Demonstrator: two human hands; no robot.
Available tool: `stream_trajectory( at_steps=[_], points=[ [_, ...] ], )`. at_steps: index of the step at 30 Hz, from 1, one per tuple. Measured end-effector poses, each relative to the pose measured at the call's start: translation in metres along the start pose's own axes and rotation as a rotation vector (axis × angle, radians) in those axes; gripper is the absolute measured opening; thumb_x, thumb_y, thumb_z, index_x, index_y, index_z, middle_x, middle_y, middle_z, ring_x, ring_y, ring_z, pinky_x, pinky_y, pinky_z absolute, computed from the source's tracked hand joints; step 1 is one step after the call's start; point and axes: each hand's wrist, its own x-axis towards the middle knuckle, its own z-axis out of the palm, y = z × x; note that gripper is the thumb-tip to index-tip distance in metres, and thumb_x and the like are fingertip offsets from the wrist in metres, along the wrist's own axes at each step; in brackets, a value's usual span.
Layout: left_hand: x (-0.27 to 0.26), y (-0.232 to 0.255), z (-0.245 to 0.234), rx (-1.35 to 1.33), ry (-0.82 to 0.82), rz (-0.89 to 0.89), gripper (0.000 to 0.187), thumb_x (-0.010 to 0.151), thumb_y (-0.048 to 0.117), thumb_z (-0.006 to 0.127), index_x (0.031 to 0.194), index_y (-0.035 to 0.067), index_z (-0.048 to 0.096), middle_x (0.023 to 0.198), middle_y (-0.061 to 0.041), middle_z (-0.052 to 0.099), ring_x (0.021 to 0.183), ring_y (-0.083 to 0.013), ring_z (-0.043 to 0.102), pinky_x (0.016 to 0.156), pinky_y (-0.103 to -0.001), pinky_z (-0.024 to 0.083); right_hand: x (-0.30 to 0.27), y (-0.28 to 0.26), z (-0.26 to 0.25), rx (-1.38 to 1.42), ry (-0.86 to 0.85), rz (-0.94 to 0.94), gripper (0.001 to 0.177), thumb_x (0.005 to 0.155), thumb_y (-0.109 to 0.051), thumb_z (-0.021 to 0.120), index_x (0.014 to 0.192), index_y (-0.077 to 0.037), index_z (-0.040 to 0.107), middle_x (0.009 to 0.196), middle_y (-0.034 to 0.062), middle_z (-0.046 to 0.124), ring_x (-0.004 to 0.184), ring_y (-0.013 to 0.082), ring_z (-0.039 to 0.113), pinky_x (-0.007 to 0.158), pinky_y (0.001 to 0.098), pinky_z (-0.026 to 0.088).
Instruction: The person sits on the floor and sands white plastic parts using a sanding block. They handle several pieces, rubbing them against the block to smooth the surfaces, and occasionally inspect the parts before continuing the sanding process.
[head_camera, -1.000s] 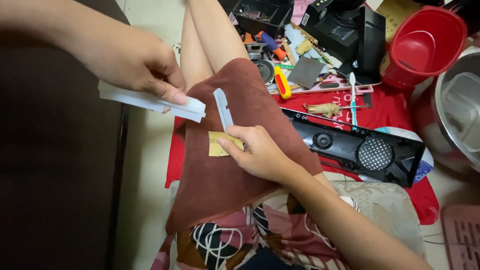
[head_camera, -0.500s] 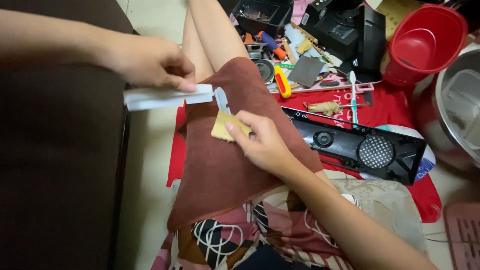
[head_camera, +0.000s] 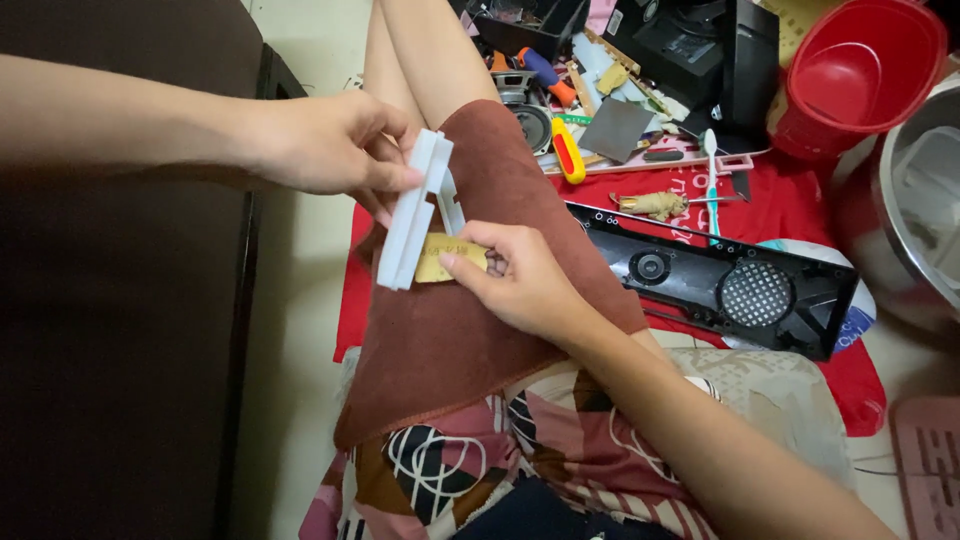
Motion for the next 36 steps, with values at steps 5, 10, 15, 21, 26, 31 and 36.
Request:
stream_trajectory(
  at_steps=[5,10,15,21,26,31,36],
  points=[
    [-0.001,0.002,-0.003,0.145,0.066,-0.044,0.017,0.086,0.002,0.048,0.102,-0.002,0.052,0.09,-0.016,0.064,0.076,-0.0259,0.068,0.07,-0.032,0.056,0.001,0.005,-0.001,0.13,0.027,0.052,0.008,0.083,-0.009,0.055,0.08,-0.002,0.059,0.062,-0.0025,0.05,0.048,0.0033,0.038,0.043,0.0156,0.032],
    [-0.003,0.002,0.002,0.183,0.074,-0.122,0.016,0.086,0.003,0.049,0.101,0.0,0.054,0.089,-0.016,0.064,0.077,-0.0247,0.067,0.072,-0.032,0.056,0.005,0.013,-0.005,0.331,0.149,0.084,0.01,0.087,-0.011,0.052,0.082,-0.003,0.053,0.058,-0.0007,0.049,0.042,0.0046,0.042,0.039,0.0153,0.033],
    [-0.002,0.003,0.005,-0.035,-0.017,-0.002,0.013,0.084,-0.003,0.05,0.097,-0.005,0.054,0.088,-0.019,0.066,0.075,-0.0256,0.068,0.07,-0.031,0.057,0.002,0.01,-0.001,0.219,0.046,0.02,0.006,0.085,-0.007,0.054,0.082,-0.003,0.058,0.067,-0.0032,0.051,0.055,0.0012,0.039,0.048,0.0141,0.032],
    [-0.001,0.003,0.003,0.065,0.074,-0.008,0.017,0.086,0.001,0.049,0.103,-0.002,0.052,0.089,-0.016,0.064,0.072,-0.024,0.067,0.067,-0.03,0.057,-0.002,-0.005,-0.001,0.025,-0.015,-0.052,0.01,0.084,-0.009,0.054,0.079,-0.002,0.059,0.061,-0.0031,0.048,0.053,0.0045,0.036,0.047,0.0172,0.032],
    [-0.009,0.006,0.008,0.098,0.082,-0.094,0.019,0.087,0.001,0.048,0.105,-0.002,0.053,0.088,-0.015,0.06,0.077,-0.026,0.067,0.072,-0.032,0.056,0.002,0.009,-0.003,0.225,0.084,0.053,0.011,0.086,-0.011,0.052,0.078,-0.004,0.055,0.059,-0.002,0.049,0.044,0.0033,0.039,0.04,0.0156,0.031],
    [-0.001,-0.004,0.014,0.079,0.005,-0.084,0.011,0.087,0.001,0.048,0.097,-0.003,0.052,0.089,-0.016,0.063,0.075,-0.0241,0.066,0.07,-0.031,0.056,0.0,0.006,-0.001,0.183,0.065,-0.038,0.009,0.086,-0.008,0.053,0.08,-0.002,0.057,0.067,-0.0023,0.052,0.056,0.0023,0.04,0.05,0.0144,0.034],
    [0.014,-0.019,0.004,0.139,0.019,-0.029,0.013,0.088,0.003,0.044,0.097,-0.005,0.048,0.095,-0.021,0.063,0.082,-0.0285,0.068,0.075,-0.034,0.057,-0.001,0.004,0.0,-0.117,-0.132,-0.077,0.012,0.079,-0.012,0.057,0.074,-0.002,0.062,0.057,-0.001,0.051,0.048,0.008,0.038,0.044,0.0203,0.032]
  ],
)
